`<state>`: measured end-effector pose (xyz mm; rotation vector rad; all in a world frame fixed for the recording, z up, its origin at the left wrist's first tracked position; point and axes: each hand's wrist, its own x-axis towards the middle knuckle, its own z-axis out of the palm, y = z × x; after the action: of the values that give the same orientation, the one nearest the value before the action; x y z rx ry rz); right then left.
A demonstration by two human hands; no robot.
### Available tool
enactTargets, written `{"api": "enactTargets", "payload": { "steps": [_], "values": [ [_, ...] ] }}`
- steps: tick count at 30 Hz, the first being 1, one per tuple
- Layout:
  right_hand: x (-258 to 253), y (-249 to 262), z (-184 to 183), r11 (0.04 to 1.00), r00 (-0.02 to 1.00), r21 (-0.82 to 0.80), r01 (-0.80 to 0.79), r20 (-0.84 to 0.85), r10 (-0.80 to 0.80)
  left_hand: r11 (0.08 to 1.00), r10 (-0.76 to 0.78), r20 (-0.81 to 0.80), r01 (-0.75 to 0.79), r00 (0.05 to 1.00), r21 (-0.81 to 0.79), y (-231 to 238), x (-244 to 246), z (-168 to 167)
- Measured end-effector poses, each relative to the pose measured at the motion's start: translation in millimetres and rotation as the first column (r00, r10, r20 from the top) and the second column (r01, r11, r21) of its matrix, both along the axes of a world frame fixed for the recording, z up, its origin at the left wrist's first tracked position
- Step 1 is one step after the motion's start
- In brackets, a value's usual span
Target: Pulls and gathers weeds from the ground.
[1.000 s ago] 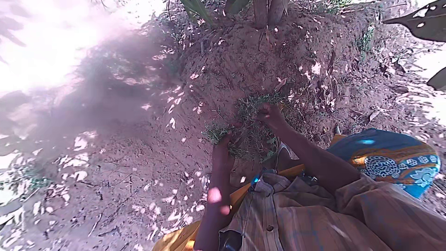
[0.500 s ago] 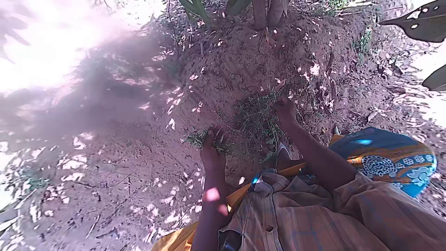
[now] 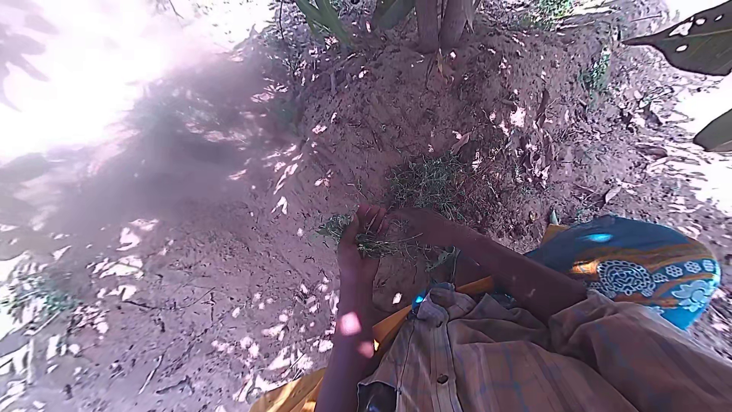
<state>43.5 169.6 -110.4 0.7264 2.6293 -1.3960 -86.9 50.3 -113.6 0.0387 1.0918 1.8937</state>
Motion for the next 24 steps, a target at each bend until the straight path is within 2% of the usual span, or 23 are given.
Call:
{"api": "enactTargets", "payload": {
  "steps": [3,6,8,10,13,16,20,24],
  "values": [
    [2.4,-3.2,-1.6,0.989,0.990,-0.050,-0.138,0.020,0.139,0.995,-0.089,0.007,0.088,0.996,0.043,-1.1,4.1,1.6],
    [3.6,0.5,-5.8,0.983,0.991,-0.149,-0.105,0.069,0.116,0.990,-0.117,0.008,0.116,0.993,0.080,-2.0,6.1,5.0],
    [4.2,5.0,-9.1,0.984,0.992,-0.179,0.002,0.127,0.022,0.988,-0.112,0.013,0.110,0.994,0.107,-2.1,4.5,4.4],
    [6.3,14.2,-21.3,0.973,0.979,-0.132,0.191,0.103,-0.178,0.989,-0.091,0.006,0.090,0.996,0.118,-2.3,1.4,2.3],
    [13.5,34.2,-35.3,0.872,0.880,-0.120,0.474,0.061,-0.470,0.996,-0.016,-0.007,0.016,1.000,0.092,-1.7,0.1,2.8],
    [19.5,46.6,-40.8,0.753,0.768,-0.168,0.637,0.049,-0.639,0.994,0.044,-0.015,-0.042,0.999,0.101,-0.3,-2.3,0.5],
    [20.0,48.9,-34.5,0.610,0.644,-0.331,0.720,-0.008,-0.765,0.996,0.069,-0.025,-0.068,0.997,0.063,1.1,-2.9,1.0],
    [13.7,42.7,-17.7,0.560,0.568,-0.469,0.683,-0.141,-0.811,0.997,0.064,-0.094,-0.067,0.994,-0.028,0.5,-4.7,-0.7]
  ]
}}
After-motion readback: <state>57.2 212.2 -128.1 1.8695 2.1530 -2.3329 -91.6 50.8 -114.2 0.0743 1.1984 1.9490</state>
